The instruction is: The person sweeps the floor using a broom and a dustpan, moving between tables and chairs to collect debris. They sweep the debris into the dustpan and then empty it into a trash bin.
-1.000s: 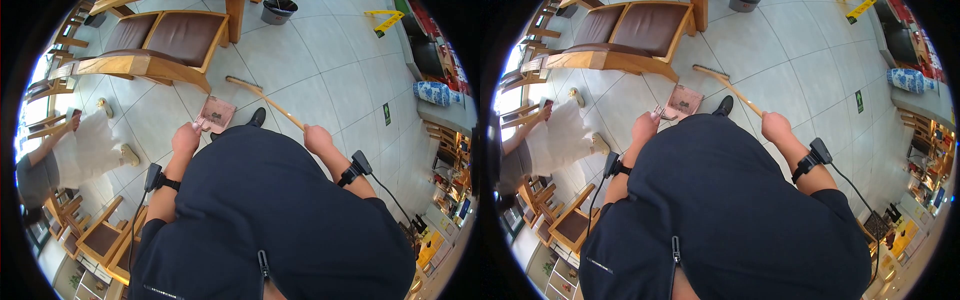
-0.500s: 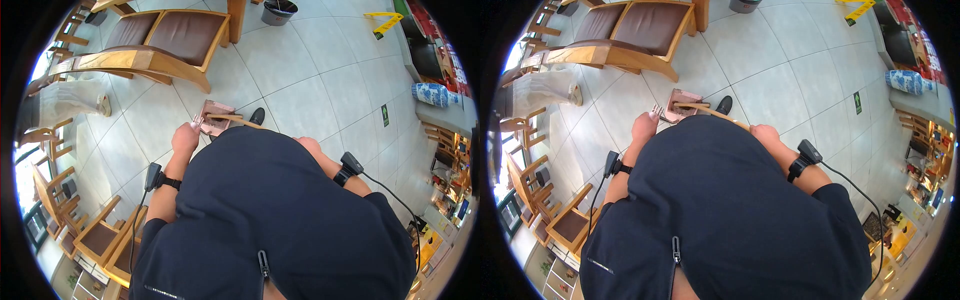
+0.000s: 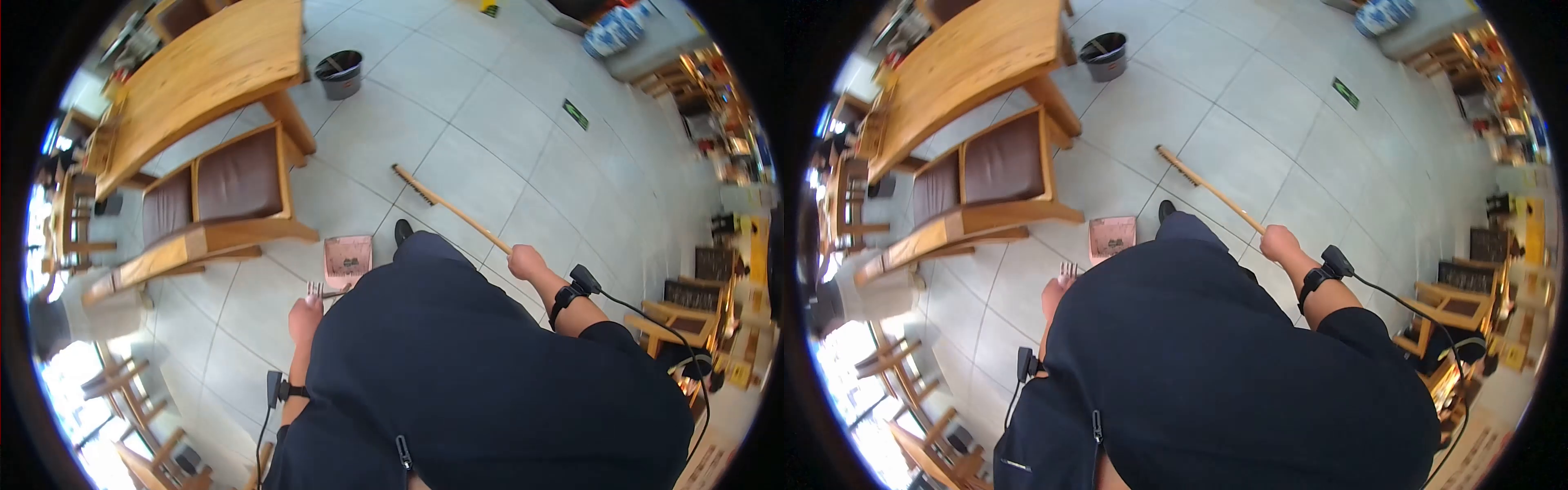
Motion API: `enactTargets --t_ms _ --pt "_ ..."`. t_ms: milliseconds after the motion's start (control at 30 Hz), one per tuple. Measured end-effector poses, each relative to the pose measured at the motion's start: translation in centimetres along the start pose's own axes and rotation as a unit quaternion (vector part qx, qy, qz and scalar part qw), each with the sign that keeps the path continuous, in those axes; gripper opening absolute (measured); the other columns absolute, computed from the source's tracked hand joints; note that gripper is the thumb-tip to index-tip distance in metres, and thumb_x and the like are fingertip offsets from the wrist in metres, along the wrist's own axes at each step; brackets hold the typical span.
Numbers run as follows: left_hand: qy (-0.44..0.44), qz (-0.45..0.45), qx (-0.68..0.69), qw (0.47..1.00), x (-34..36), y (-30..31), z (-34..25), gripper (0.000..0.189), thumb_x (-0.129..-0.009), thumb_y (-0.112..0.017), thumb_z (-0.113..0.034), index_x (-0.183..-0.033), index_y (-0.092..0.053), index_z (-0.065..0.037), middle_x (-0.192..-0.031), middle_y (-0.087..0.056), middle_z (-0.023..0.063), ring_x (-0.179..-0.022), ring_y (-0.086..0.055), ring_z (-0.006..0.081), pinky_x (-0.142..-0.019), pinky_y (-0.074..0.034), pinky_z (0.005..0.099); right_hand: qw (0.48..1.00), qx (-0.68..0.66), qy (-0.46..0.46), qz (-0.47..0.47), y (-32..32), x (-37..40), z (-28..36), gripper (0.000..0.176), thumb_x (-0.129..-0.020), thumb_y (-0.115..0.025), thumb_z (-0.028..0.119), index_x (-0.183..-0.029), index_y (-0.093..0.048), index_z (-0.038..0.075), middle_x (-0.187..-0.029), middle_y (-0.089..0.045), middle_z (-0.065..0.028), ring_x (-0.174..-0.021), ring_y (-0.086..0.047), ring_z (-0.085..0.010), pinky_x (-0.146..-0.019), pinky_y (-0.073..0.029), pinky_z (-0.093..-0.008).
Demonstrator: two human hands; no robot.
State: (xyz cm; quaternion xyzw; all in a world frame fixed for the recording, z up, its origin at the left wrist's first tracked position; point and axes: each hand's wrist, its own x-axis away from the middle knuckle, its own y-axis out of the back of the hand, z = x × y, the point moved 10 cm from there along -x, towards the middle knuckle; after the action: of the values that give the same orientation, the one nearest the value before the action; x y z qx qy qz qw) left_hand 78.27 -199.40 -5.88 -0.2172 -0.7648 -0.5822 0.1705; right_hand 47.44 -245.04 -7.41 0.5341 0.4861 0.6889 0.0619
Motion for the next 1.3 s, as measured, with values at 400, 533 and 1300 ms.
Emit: enactTargets --t_ms 400,533,1300 --pt "0.025 -0.026 -0.046 0.998 -2.7 -0.4 -3.9 0.039 -0.077 -0.063 -0.037 -0.08 -0.059 0.002 -0.082 -0.061 0.023 -0.08 -0.059 0.0401 -0.068 -0.046 0.0464 0.761 -0.516 -0.392 -0.046 -6.2 -7.6 -21.7 0.015 -0.084 -0.043 0.009 -0.082 -0.055 -0.001 -0.056 -0.045 -0.0069 -0.039 -0.04 -0.0165 -0.035 -0.03 -0.0327" --pt "0.034 -0.08 -0.006 0.996 -3.2 0.1 -7.2 0.041 -0.077 -0.064 -0.037 -0.082 -0.06 0.003 -0.079 -0.061 0.0232 -0.078 -0.059 0.0398 -0.067 -0.046 0.0467 0.63 -0.612 -0.465 -0.108 -3.8 -12.6 -25.7 0.013 -0.084 -0.044 0.009 -0.076 -0.052 0.004 -0.055 -0.043 -0.0067 -0.036 -0.037 -0.0157 -0.033 -0.026 -0.0324" --pt "0.057 -0.151 0.042 0.986 -13.8 7.7 -25.4 0.039 -0.079 -0.063 -0.036 -0.082 -0.063 0.003 -0.077 -0.063 0.0204 -0.074 -0.062 0.0349 -0.066 -0.047 0.042 0.985 -0.158 -0.039 0.05 21.9 -32.7 6.4 0.028 -0.074 -0.058 0.011 -0.097 -0.063 -0.005 -0.096 -0.064 -0.0199 -0.093 -0.063 -0.0304 -0.075 -0.052 -0.036"
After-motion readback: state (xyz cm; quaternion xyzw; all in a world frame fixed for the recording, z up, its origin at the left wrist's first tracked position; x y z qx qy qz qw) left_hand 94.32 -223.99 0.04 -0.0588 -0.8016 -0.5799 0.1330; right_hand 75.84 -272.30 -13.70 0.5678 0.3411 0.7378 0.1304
